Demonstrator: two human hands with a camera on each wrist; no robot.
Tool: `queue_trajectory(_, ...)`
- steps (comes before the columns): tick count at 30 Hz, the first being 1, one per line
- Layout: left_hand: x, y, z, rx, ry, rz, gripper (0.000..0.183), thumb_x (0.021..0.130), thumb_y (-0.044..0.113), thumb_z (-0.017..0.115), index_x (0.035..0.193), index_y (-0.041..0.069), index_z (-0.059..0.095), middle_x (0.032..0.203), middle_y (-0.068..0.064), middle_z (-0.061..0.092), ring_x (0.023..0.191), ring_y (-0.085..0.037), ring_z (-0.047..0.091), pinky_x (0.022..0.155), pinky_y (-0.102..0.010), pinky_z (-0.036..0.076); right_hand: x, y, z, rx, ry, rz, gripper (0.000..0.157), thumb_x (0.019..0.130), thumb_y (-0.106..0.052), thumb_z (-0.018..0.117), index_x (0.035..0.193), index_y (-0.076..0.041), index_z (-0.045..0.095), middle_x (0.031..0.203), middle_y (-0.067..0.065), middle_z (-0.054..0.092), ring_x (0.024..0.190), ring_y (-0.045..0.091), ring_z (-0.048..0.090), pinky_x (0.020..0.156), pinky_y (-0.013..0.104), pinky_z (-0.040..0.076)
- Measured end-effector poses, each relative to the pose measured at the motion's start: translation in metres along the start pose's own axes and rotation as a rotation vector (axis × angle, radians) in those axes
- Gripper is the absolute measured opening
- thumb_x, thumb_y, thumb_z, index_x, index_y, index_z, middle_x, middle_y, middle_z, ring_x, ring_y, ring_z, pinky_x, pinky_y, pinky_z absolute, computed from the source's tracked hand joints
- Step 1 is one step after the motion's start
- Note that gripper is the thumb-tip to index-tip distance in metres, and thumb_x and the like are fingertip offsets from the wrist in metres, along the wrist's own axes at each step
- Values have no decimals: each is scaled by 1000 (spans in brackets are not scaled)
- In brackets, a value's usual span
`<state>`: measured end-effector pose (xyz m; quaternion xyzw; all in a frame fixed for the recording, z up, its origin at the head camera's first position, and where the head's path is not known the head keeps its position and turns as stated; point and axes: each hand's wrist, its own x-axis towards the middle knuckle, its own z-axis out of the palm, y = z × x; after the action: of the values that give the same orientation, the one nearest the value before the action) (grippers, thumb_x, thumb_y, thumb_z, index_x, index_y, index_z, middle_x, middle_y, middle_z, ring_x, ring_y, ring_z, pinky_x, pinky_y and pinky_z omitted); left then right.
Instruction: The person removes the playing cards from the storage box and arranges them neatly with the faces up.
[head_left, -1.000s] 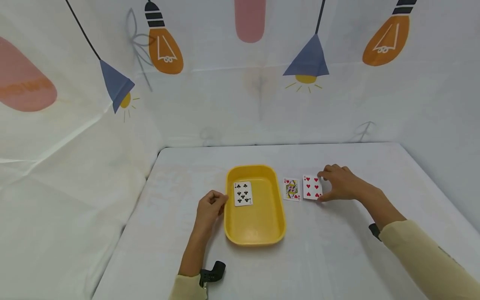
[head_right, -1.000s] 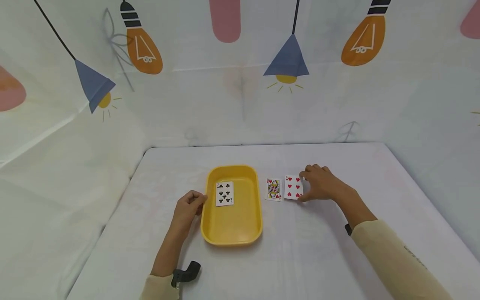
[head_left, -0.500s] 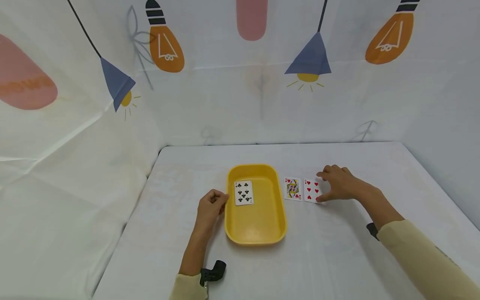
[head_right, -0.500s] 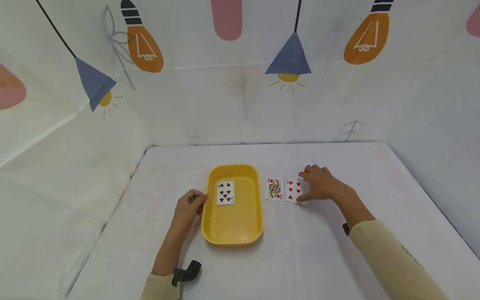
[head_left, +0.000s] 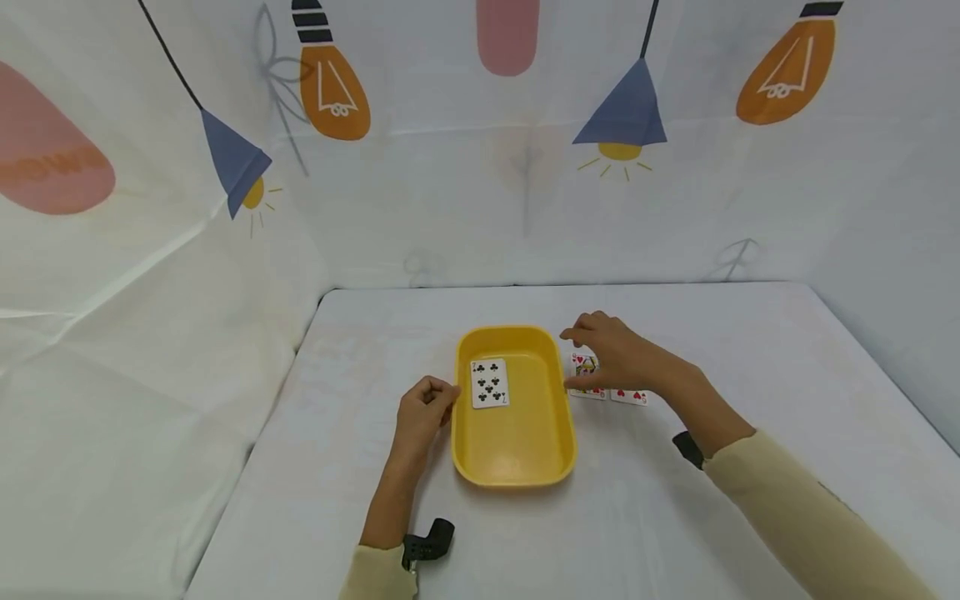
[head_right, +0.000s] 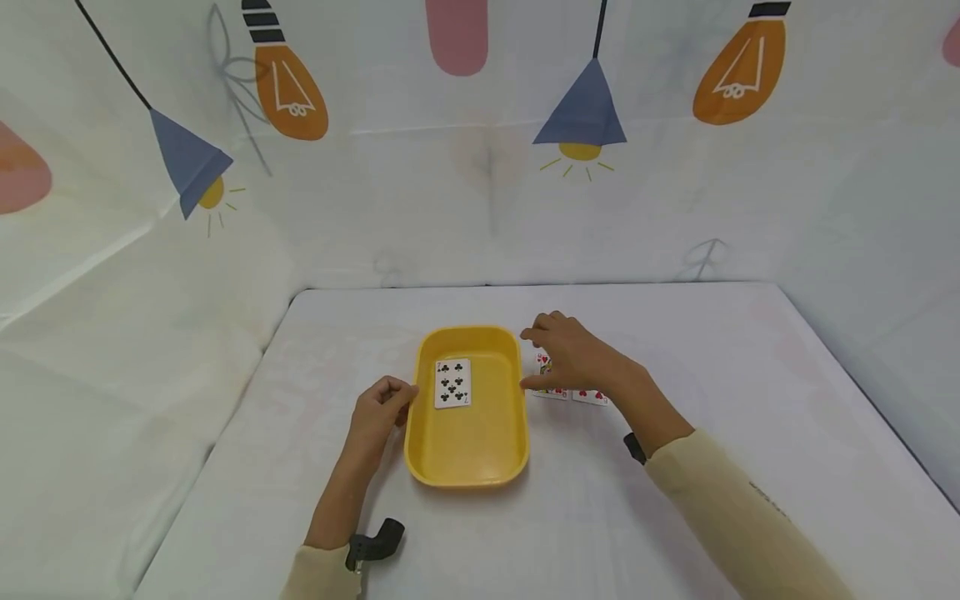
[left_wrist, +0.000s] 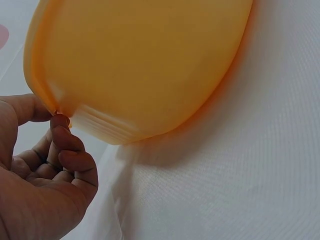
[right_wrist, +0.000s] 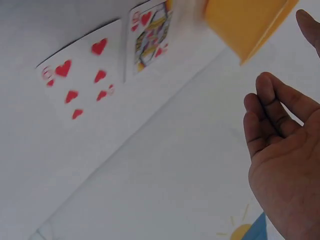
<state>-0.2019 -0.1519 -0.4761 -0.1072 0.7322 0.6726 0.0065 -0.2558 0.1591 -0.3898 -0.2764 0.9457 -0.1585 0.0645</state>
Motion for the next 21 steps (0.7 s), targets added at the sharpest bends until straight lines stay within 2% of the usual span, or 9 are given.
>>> queue_trajectory(5, 1, 1, 0, -5, 3, -6, 19, 91, 20, 73, 93, 4, 63, 74, -5, 57, 68, -18, 51, 62, -28, 45, 26, -26, 14, -16, -50, -85, 76, 78, -46, 84, 136, -4, 58, 126, 9, 53, 110, 24, 47, 97, 43, 45)
queue_trajectory(10, 2, 1, 2, -7, 5, -2, 19, 91, 19, 73, 92, 4, 63, 74, -5, 57, 68, -18, 52, 63, -28, 46, 51, -39, 33, -58, -96, -149, 76, 78, -46, 84, 134, -1, 59, 120, 9, 54, 109, 25, 48, 97, 41, 43)
queue_trajectory(16, 2, 2, 3, 5, 15, -14, 18, 91, 20, 73, 91, 4, 64, 74, -5, 57, 68, -16, 52, 63, -27, 46, 75, -46, 51, -138, -149, -124, 82, 76, -52, 83, 136, -3, 57, 127, 11, 53, 118, 27, 46, 108, 41, 37)
queue_trajectory(21, 2, 4, 2, 12, 19, -20, 18, 91, 20, 73, 91, 5, 64, 75, -5, 58, 68, -16, 52, 63, -28, 46, 86, -52, 59, -175, -193, -68, 78, 73, -55, 84, 130, -7, 61, 125, 8, 52, 116, 25, 45, 107, 39, 36)
